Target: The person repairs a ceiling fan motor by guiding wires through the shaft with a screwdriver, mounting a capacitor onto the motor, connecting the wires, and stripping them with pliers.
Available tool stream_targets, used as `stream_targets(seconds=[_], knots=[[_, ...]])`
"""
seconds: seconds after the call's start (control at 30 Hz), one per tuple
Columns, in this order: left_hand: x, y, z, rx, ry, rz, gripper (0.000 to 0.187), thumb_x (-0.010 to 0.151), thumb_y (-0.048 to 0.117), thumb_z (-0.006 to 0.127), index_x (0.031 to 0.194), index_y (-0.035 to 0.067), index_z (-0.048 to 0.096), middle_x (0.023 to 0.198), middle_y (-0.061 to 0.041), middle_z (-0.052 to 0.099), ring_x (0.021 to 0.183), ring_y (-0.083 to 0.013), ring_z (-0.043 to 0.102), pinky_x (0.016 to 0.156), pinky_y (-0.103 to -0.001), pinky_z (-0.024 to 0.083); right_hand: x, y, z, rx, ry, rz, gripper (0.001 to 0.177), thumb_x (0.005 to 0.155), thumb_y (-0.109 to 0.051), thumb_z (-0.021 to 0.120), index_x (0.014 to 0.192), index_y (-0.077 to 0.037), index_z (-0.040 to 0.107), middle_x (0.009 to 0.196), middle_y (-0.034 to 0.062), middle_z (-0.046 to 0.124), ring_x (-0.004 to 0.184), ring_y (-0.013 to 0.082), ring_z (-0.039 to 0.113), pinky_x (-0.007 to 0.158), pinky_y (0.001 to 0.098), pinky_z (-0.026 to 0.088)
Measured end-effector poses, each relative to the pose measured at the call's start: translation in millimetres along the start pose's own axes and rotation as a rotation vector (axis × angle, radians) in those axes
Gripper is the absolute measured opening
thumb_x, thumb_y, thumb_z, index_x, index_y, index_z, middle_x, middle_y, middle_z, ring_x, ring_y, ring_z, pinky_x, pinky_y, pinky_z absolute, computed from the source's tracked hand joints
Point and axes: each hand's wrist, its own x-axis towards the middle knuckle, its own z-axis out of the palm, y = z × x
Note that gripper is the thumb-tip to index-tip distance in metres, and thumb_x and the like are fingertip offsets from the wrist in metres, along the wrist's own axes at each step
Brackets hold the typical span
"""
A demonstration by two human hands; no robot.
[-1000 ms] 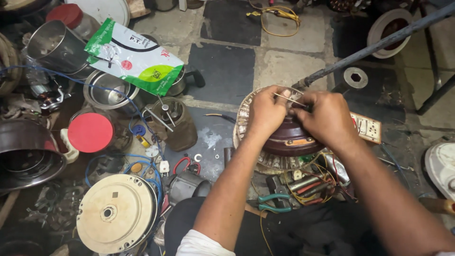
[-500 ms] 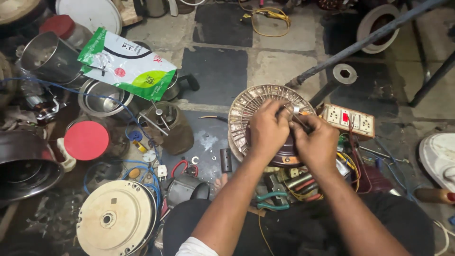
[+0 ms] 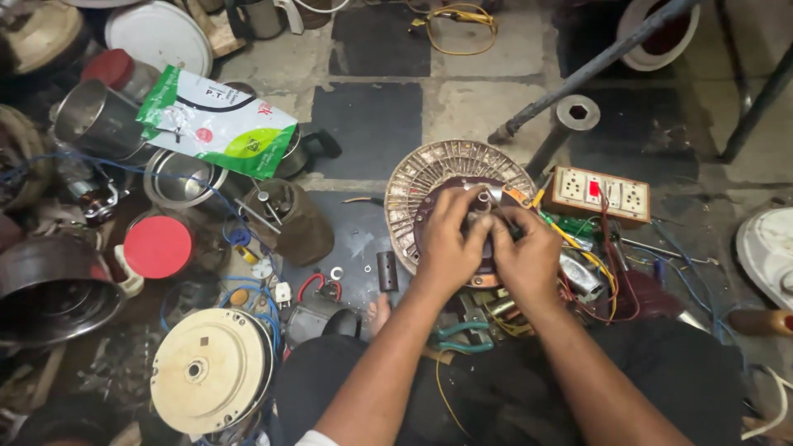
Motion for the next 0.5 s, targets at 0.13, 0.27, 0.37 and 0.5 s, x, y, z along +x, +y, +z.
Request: stream_targets(seconds=[0.13,0.27,0.37,0.5], knots=[[-11.8,-0.5,1.8,-0.013,-0.065,0.039,0.051,0.093,-0.001,0.064,0.142,0.007,0.055,0.129,-0.019,0.058,0.116,-0.039,0.063,0.097,-0.042,0.053,-2.8,4.8,-7.6,0.085,-0.037,-0.05,0.017,0.089,-0.006,0.074,0.104,0.003,0.075,0.098,0.0146,0.078,0.087,0.0186,0.075,0.08,0.0317,0.057],[-13.3,-2.9,9.3,0.038,-0.016,0.042,0.047,0.092,-0.001,0.066,0.137,0.005,0.058,0.126,-0.018,0.061,0.114,-0.038,0.065,0.097,-0.042,0.053,1.0,9.0,-10.9,0.127,-0.052,-0.035,0.019,0.088,-0.006,0.075,0.105,0.003,0.075,0.1,0.0144,0.078,0.09,0.0192,0.075,0.082,0.0314,0.056],[-12.4,-3.6,9.8,0.038,0.019,0.062,0.044,0.092,-0.001,0.067,0.134,0.004,0.06,0.124,-0.017,0.063,0.112,-0.0372,0.066,0.095,-0.042,0.054,0.3,4.6,-11.6,0.082,-0.044,-0.02,0.017,0.088,-0.008,0.075,0.103,0.001,0.076,0.097,0.0139,0.078,0.088,0.0207,0.076,0.08,0.0321,0.057],[-8.6,-5.6,9.3,0.024,0.031,0.013,0.04,0.093,-0.001,0.065,0.132,0.003,0.063,0.123,-0.016,0.066,0.109,-0.0353,0.07,0.092,-0.04,0.056,2.0,-2.6,-13.2,-0.037,-0.023,-0.103,0.013,0.089,-0.009,0.075,0.099,-0.001,0.076,0.094,0.0149,0.076,0.086,0.0252,0.074,0.079,0.0354,0.056]])
